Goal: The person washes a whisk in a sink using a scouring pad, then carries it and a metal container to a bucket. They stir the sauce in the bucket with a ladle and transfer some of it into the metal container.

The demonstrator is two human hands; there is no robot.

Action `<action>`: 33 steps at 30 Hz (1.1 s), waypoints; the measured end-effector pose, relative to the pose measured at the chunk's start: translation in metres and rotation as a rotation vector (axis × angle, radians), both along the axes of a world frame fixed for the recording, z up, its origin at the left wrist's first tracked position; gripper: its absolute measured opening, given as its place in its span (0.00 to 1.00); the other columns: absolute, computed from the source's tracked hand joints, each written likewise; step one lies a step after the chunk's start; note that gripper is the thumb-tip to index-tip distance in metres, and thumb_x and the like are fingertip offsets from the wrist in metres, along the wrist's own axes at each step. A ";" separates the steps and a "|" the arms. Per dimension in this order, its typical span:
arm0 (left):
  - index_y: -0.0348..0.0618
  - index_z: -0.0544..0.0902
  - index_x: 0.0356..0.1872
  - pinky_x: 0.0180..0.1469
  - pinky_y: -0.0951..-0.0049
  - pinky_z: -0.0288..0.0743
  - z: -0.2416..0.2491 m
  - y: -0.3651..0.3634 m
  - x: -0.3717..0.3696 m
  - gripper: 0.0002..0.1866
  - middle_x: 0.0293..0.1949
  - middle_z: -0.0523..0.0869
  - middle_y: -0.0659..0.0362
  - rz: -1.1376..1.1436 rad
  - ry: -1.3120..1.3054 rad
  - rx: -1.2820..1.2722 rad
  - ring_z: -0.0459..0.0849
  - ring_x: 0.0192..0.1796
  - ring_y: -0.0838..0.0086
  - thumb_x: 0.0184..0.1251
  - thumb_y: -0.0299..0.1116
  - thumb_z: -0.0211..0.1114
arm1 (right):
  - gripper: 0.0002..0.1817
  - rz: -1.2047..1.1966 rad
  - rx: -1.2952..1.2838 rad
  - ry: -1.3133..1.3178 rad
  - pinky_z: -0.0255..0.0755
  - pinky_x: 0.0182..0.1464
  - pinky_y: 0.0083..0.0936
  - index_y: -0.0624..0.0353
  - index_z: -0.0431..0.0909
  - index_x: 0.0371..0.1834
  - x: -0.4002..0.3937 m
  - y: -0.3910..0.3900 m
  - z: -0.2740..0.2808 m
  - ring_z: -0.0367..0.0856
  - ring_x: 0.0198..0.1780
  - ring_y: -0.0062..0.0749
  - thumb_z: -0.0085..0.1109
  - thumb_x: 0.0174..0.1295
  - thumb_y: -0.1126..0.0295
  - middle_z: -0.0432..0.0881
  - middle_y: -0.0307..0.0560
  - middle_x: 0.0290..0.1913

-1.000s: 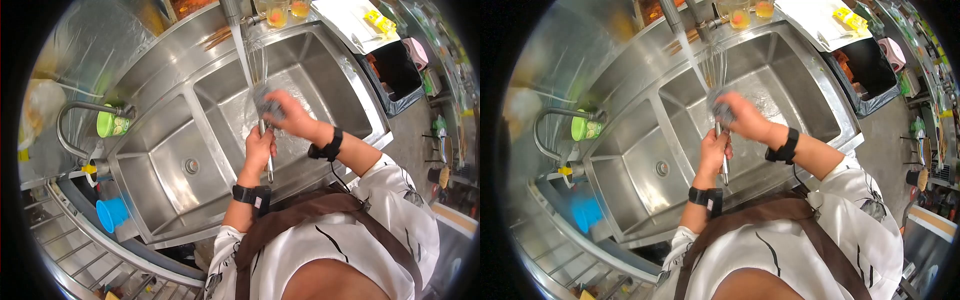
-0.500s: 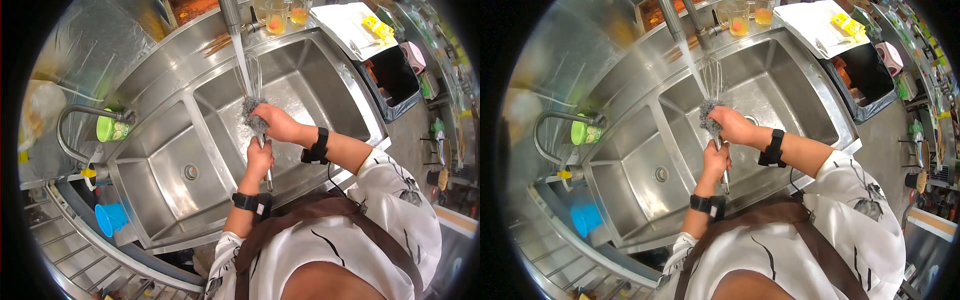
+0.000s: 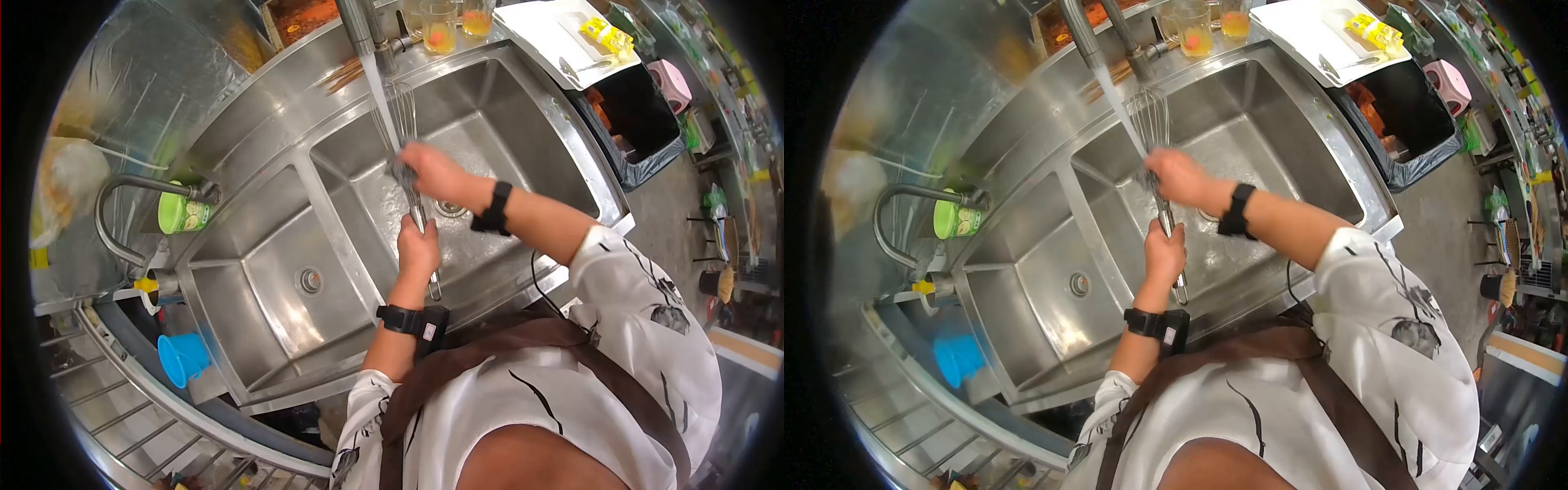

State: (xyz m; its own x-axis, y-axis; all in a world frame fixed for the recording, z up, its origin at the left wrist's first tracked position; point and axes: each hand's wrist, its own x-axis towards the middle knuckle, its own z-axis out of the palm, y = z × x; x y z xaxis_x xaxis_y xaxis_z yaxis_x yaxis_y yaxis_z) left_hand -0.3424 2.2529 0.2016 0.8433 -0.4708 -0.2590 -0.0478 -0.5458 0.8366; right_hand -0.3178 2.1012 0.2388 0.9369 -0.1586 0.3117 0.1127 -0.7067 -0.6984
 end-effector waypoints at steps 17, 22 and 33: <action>0.44 0.65 0.52 0.12 0.77 0.62 0.050 0.008 -0.009 0.14 0.19 0.68 0.63 0.062 0.622 -0.460 0.66 0.12 0.79 0.67 0.28 0.49 | 0.16 0.142 -0.019 -0.084 0.68 0.48 0.36 0.61 0.74 0.37 -0.031 0.004 0.020 0.72 0.46 0.50 0.58 0.41 0.82 0.75 0.51 0.39; 0.47 0.63 0.57 0.12 0.77 0.62 0.055 0.007 -0.008 0.18 0.19 0.67 0.63 0.074 0.592 -0.449 0.65 0.11 0.80 0.66 0.28 0.49 | 0.14 -0.088 -0.166 -0.162 0.69 0.46 0.36 0.61 0.75 0.35 0.046 -0.041 0.011 0.73 0.43 0.51 0.56 0.41 0.82 0.75 0.53 0.37; 0.49 0.60 0.61 0.12 0.78 0.62 0.042 0.012 -0.002 0.22 0.18 0.67 0.64 0.051 0.587 -0.465 0.64 0.11 0.81 0.66 0.29 0.50 | 0.13 0.071 -0.077 -0.097 0.69 0.46 0.36 0.61 0.74 0.37 0.024 -0.025 -0.004 0.74 0.45 0.51 0.57 0.44 0.80 0.75 0.54 0.39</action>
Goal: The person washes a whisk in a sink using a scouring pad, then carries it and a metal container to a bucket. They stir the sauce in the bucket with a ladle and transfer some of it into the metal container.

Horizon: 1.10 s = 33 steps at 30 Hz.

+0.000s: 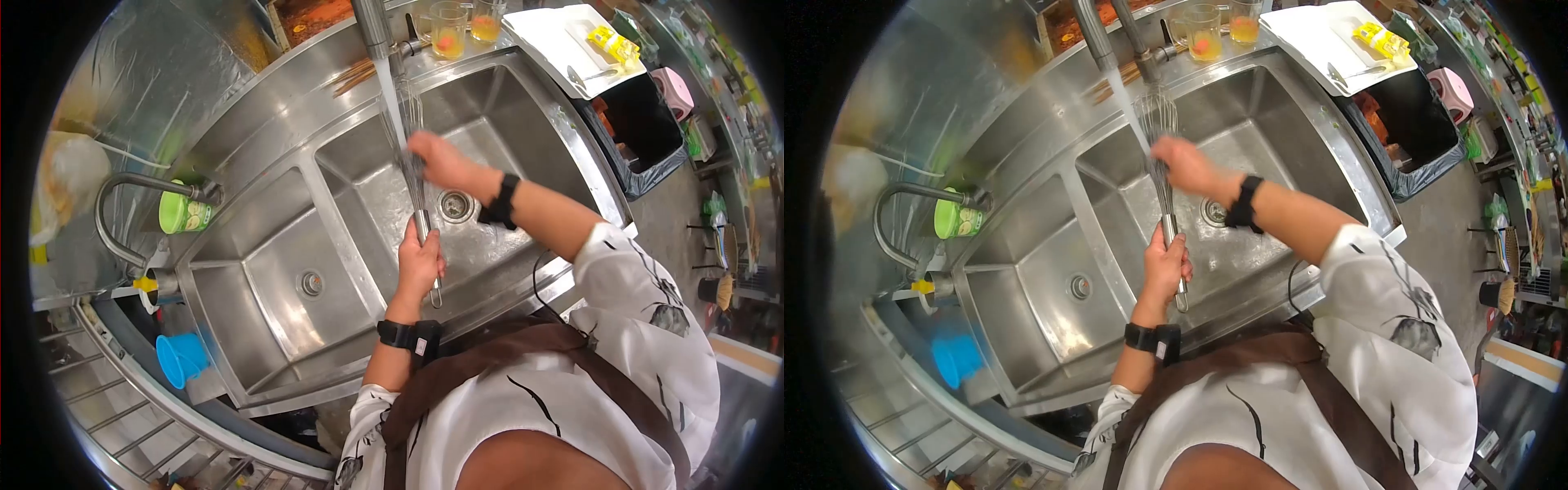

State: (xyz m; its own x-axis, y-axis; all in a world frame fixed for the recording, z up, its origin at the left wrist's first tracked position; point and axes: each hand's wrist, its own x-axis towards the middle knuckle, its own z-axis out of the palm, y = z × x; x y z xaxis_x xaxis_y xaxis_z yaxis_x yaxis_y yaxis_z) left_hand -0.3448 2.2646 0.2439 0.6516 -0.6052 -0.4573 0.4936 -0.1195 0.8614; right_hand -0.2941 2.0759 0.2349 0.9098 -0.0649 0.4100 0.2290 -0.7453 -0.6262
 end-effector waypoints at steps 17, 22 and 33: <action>0.49 0.64 0.54 0.13 0.79 0.61 0.014 0.006 0.007 0.15 0.19 0.67 0.64 -0.003 0.111 -0.016 0.64 0.12 0.82 0.67 0.31 0.50 | 0.13 -0.203 0.095 0.051 0.68 0.47 0.36 0.61 0.73 0.38 0.053 -0.038 -0.001 0.72 0.46 0.51 0.59 0.47 0.74 0.73 0.53 0.41; 0.43 0.69 0.47 0.15 0.78 0.63 0.016 0.005 0.000 0.11 0.21 0.70 0.63 0.018 -0.049 0.129 0.68 0.14 0.81 0.68 0.34 0.50 | 0.16 -0.191 0.127 0.111 0.69 0.46 0.35 0.62 0.73 0.41 0.026 -0.034 0.008 0.73 0.46 0.51 0.62 0.48 0.71 0.74 0.54 0.40; 0.36 0.71 0.43 0.14 0.80 0.64 0.014 0.002 -0.003 0.10 0.23 0.73 0.61 -0.008 -0.075 0.111 0.69 0.15 0.81 0.64 0.30 0.55 | 0.17 -0.011 0.065 -0.048 0.70 0.44 0.37 0.61 0.73 0.36 -0.049 0.021 0.012 0.73 0.44 0.50 0.58 0.38 0.83 0.73 0.52 0.37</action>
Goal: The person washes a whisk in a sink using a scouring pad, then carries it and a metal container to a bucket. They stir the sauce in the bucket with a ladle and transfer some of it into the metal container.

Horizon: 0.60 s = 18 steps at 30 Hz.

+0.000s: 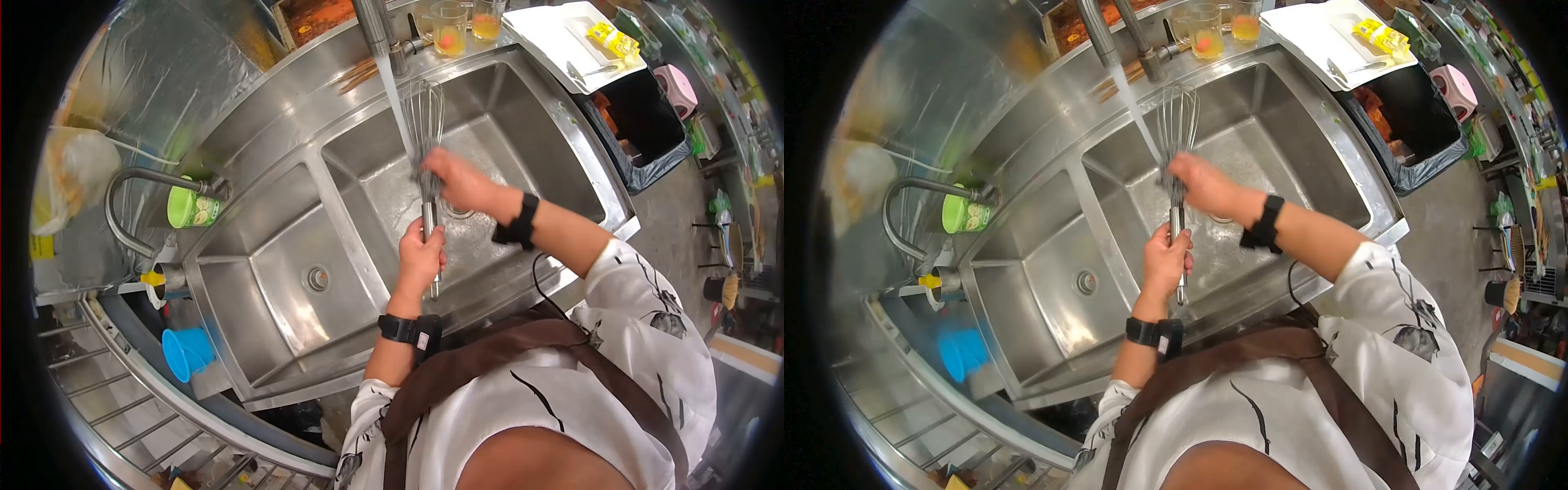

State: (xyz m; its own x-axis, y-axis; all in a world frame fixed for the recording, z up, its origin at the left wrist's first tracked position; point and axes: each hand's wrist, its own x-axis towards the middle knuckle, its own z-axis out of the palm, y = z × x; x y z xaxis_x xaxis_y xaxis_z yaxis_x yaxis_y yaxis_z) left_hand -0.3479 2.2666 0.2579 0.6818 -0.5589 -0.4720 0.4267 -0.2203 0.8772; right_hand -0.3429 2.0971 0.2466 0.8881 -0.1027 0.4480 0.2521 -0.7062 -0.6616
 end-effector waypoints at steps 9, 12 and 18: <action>0.39 0.70 0.36 0.13 0.79 0.62 -0.005 0.002 0.005 0.05 0.21 0.70 0.63 -0.043 0.065 -0.079 0.67 0.13 0.81 0.64 0.29 0.54 | 0.13 -0.042 0.074 0.079 0.68 0.45 0.37 0.62 0.73 0.35 0.013 -0.011 -0.008 0.73 0.44 0.52 0.56 0.42 0.82 0.73 0.53 0.37; 0.40 0.69 0.36 0.13 0.79 0.61 -0.011 0.001 -0.001 0.04 0.21 0.69 0.63 -0.018 0.158 -0.127 0.66 0.13 0.81 0.64 0.29 0.54 | 0.15 0.009 0.101 0.102 0.69 0.45 0.36 0.62 0.73 0.38 -0.004 0.002 -0.002 0.73 0.43 0.52 0.57 0.44 0.82 0.73 0.54 0.38; 0.40 0.69 0.36 0.13 0.78 0.61 -0.005 0.001 -0.002 0.04 0.21 0.69 0.62 -0.028 0.121 -0.158 0.65 0.13 0.81 0.65 0.29 0.53 | 0.15 -0.263 -0.058 0.131 0.69 0.46 0.36 0.61 0.74 0.37 0.062 -0.061 -0.024 0.73 0.44 0.52 0.56 0.42 0.81 0.74 0.55 0.39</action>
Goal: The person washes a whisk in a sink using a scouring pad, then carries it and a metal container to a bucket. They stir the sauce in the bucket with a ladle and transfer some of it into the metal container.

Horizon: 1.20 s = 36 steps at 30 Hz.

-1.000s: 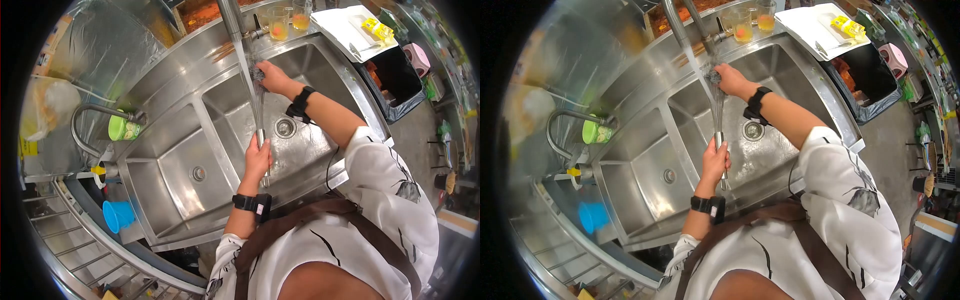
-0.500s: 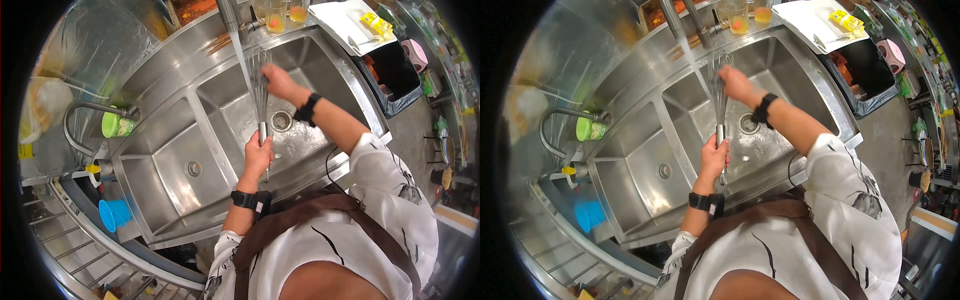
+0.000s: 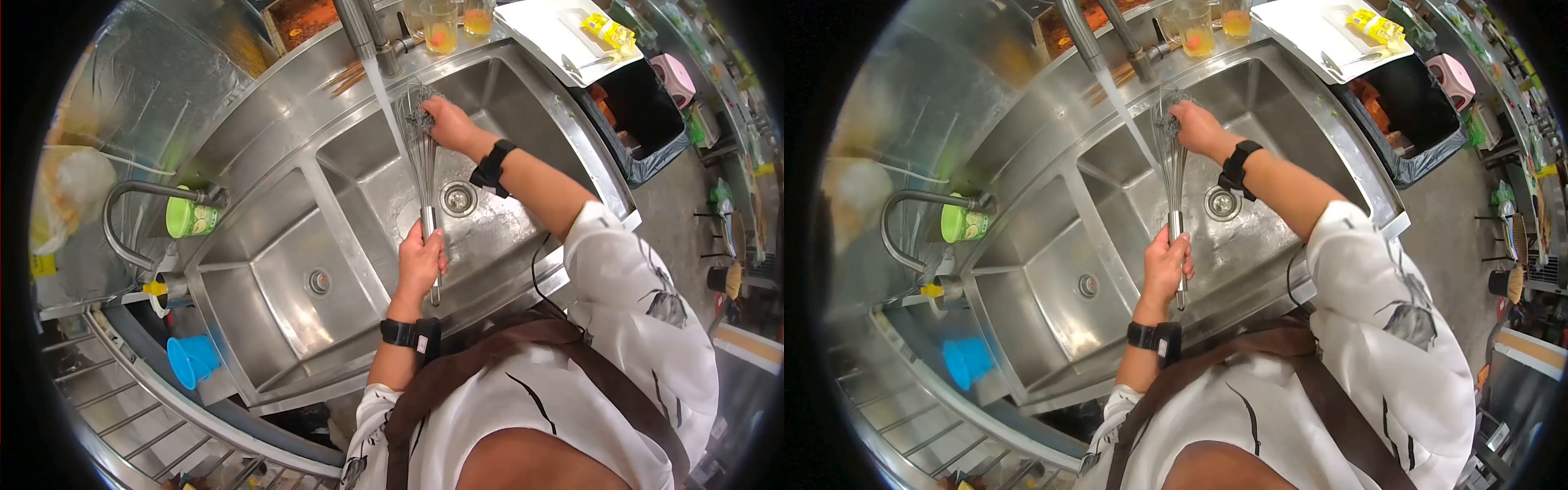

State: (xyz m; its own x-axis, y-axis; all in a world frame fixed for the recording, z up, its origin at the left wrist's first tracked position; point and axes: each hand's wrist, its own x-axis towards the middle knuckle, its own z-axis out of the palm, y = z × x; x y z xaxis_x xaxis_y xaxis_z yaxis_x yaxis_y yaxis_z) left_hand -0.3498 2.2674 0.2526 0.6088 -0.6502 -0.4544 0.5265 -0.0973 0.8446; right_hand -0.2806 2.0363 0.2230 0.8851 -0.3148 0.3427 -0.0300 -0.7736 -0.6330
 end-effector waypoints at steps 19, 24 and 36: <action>0.35 0.68 0.51 0.18 0.80 0.63 -0.011 0.009 -0.014 0.17 0.22 0.72 0.63 0.062 -0.346 0.192 0.69 0.16 0.81 0.62 0.28 0.56 | 0.16 -0.200 0.515 -0.093 0.73 0.38 0.30 0.61 0.75 0.40 0.000 -0.035 0.045 0.79 0.34 0.37 0.64 0.49 0.68 0.81 0.50 0.34; 0.32 0.64 0.57 0.37 0.68 0.72 -0.027 0.020 -0.011 0.24 0.34 0.80 0.50 0.097 -0.624 0.336 0.79 0.32 0.66 0.60 0.29 0.57 | 0.19 0.157 0.260 -0.244 0.68 0.47 0.27 0.56 0.73 0.43 -0.070 0.031 0.051 0.73 0.45 0.32 0.67 0.47 0.71 0.75 0.44 0.40; 0.35 0.63 0.60 0.46 0.66 0.72 -0.031 0.013 -0.003 0.28 0.41 0.80 0.43 0.024 -0.901 0.434 0.80 0.43 0.56 0.56 0.24 0.56 | 0.14 0.067 -0.036 -0.081 0.68 0.44 0.38 0.58 0.75 0.32 0.016 0.048 0.004 0.72 0.43 0.47 0.55 0.39 0.82 0.72 0.48 0.36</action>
